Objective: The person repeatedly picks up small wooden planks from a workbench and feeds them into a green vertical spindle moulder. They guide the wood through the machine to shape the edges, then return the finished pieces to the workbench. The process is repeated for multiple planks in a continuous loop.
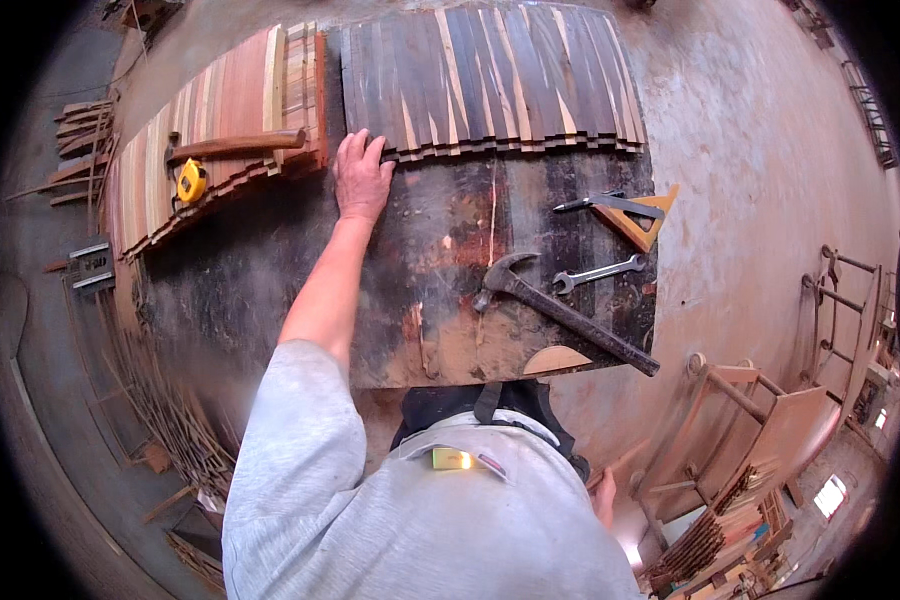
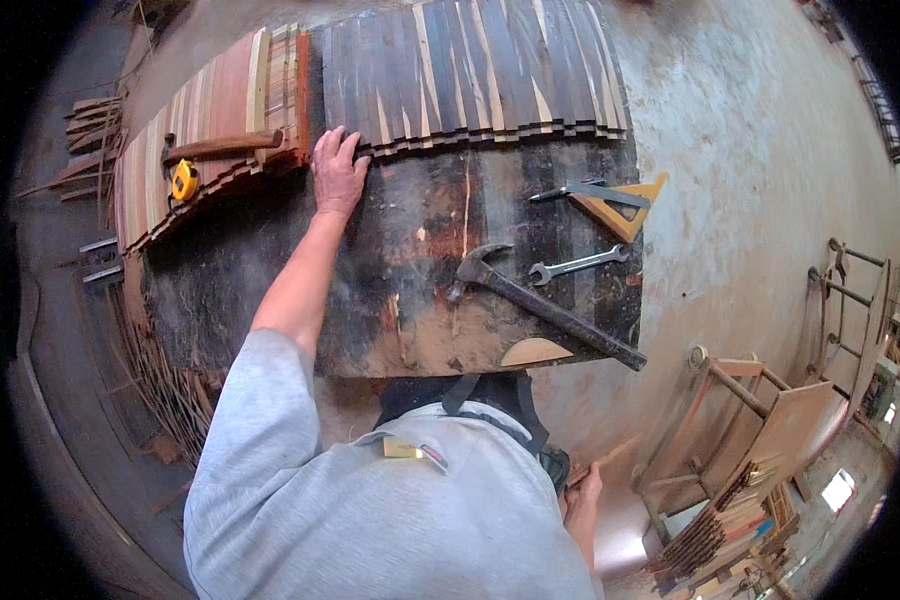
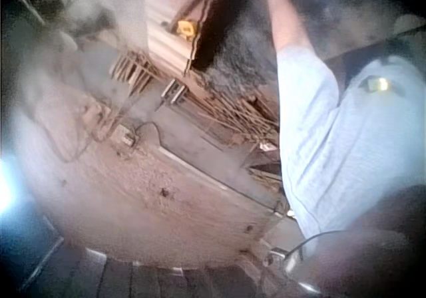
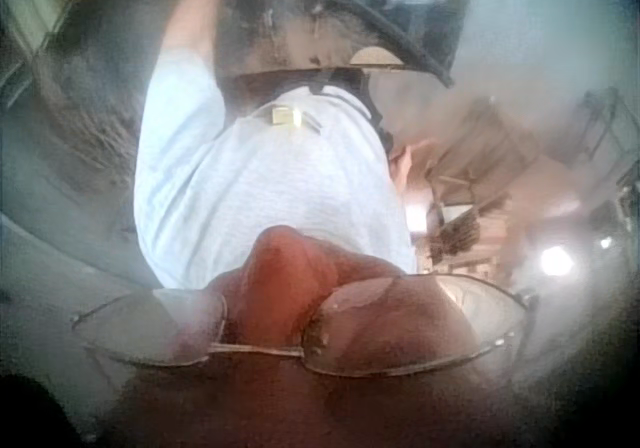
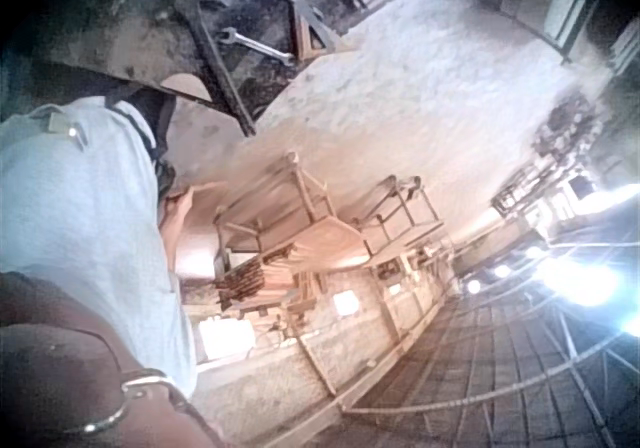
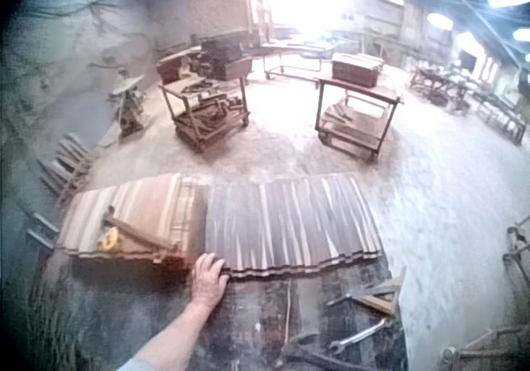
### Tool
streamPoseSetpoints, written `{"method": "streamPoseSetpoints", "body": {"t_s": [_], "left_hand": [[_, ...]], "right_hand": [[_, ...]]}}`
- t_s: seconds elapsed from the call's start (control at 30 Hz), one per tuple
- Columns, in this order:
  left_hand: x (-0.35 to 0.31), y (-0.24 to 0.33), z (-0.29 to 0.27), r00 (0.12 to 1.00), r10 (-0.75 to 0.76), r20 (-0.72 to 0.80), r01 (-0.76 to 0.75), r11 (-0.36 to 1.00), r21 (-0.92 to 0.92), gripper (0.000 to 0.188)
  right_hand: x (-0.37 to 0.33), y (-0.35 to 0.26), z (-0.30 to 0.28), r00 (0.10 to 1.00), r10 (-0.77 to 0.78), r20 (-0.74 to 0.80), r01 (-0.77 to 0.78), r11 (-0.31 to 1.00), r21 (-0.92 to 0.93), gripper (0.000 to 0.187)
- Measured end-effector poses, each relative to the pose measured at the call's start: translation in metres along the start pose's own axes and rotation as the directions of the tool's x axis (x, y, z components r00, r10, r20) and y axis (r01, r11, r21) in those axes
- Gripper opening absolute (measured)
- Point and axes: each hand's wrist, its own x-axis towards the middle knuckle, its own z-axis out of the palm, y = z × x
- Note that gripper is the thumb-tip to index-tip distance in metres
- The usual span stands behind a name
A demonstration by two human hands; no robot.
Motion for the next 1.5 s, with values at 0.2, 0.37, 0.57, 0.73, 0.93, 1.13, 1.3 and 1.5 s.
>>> {"method": "streamPoseSetpoints", "body": {"t_s": [0.2,0.37,0.57,0.73,0.93,1.13,1.3,1.5], "left_hand": [[0.005,-0.008,0.007,0.992,0.128,0.010,-0.128,0.992,0.013,0.047],[0.006,-0.011,0.007,0.984,0.178,0.024,-0.178,0.984,0.020,0.046],[0.004,-0.014,0.006,0.978,0.206,0.035,-0.206,0.978,0.023,0.041],[0.005,-0.010,0.003,0.979,0.195,0.060,-0.198,0.978,0.064,0.047],[0.010,0.034,-0.003,0.972,0.230,0.046,-0.227,0.973,-0.048,0.058],[0.019,0.051,0.010,0.989,0.146,0.005,-0.146,0.988,-0.054,0.068],[0.018,0.052,0.013,0.993,0.119,0.012,-0.117,0.990,-0.078,0.067],[0.021,0.051,0.017,0.965,0.261,0.030,-0.260,0.965,-0.028,0.058]], "right_hand": [[0.015,0.005,-0.010,0.998,-0.040,0.055,0.042,0.998,-0.038,0.033],[0.009,0.006,0.010,1.000,-0.028,0.010,0.027,0.999,0.032,0.033],[0.006,0.007,0.009,1.000,-0.013,0.001,0.013,1.000,0.010,0.035],[0.003,0.013,0.016,1.000,-0.002,-0.022,0.003,0.999,0.036,0.036],[0.009,0.024,0.018,1.000,0.019,-0.008,-0.018,0.999,0.051,0.035],[0.001,0.024,0.020,0.998,0.003,0.055,-0.008,0.996,0.085,0.036],[-0.009,0.026,0.024,1.000,0.018,-0.009,-0.017,0.993,0.115,0.035],[-0.004,0.027,0.023,1.000,-0.015,-0.001,0.015,0.998,0.059,0.033]]}}
